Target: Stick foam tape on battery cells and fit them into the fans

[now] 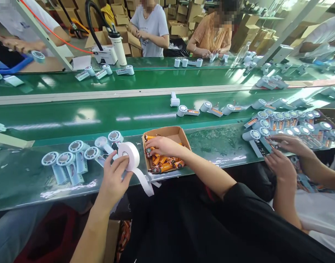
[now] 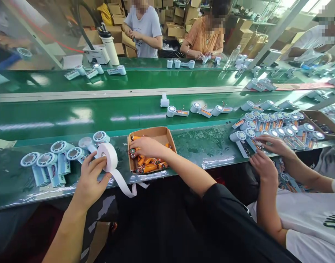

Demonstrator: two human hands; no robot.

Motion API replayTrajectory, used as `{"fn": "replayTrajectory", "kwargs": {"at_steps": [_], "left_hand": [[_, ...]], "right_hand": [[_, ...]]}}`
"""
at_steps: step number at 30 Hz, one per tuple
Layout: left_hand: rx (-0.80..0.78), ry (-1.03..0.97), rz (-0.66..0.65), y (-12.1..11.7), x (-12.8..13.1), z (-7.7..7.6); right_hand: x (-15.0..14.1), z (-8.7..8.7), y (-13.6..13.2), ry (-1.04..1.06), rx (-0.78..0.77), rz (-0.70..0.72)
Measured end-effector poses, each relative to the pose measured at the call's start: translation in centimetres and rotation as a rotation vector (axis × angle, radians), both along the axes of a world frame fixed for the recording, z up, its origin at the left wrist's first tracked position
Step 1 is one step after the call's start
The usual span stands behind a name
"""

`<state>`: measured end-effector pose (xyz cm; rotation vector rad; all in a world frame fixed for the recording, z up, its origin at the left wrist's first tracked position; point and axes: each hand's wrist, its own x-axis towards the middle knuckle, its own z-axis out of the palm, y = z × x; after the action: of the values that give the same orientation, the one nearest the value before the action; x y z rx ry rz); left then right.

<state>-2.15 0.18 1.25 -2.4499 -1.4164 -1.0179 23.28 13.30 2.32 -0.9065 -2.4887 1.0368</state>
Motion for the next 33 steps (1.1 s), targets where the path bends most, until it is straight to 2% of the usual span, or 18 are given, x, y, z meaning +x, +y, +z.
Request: {"fn": "replayTrajectory", "kwargs": {"at_steps": [3, 5, 7, 10, 12, 18, 22, 25, 27, 30, 31, 33], "left_hand": [[-0.004, 0.024, -0.056, -0.2, 0.7, 0.7], [-0.013, 0.039, -0.096, -0.1, 1.2, 1.1], [-0.020, 0.052, -0.129, 0.2, 1.7, 1.3], [-0.019, 0.076, -0.147, 1.0, 2.5, 1.5], [-0.011, 0.098, -0.148, 1.4, 2.9, 1.5], [-0.003, 0.129, -0.170, 1.7, 3.3, 1.4], [-0.033, 0.123, -0.181, 1.9, 3.6, 1.4], [-0.018, 0.155, -0.203, 2.0, 3.9, 1.4], [-0.014, 0.196, -0.222, 2.0, 4.0, 1.5], [-0.059, 0.260, -0.263, 1.8, 4.0, 1.9], [-0.076, 0.280, -0.292, 1.7, 3.9, 2.0], [-0.100, 0.324, -0.358, 1.8, 3.9, 2.5]], "right_hand": [[1.5, -0.1, -0.3, 0.259, -0.221, -0.194], [2.6, 0.3, -0.8, 0.347, -0.312, -0.323], [3.2, 1.0, -1.0, 0.205, -0.272, -0.375], [3.4, 1.8, -0.7, -0.313, -0.016, -0.432], [3.3, 1.8, -0.3, -0.536, 0.098, -0.474], [4.3, 1.3, 0.2, -0.557, 0.106, -0.478], [4.9, 1.1, 1.1, -0.424, 0.011, -0.395], [4.7, 0.9, 1.3, -0.326, 0.012, -0.439], [4.5, 1.1, 0.8, -0.161, -0.052, -0.473], [4.9, 2.4, -0.6, 0.280, -0.326, -0.424], [5.2, 3.1, -1.2, 0.370, -0.390, -0.398], [6.1, 4.5, -2.1, 0.384, -0.414, -0.369]]}}
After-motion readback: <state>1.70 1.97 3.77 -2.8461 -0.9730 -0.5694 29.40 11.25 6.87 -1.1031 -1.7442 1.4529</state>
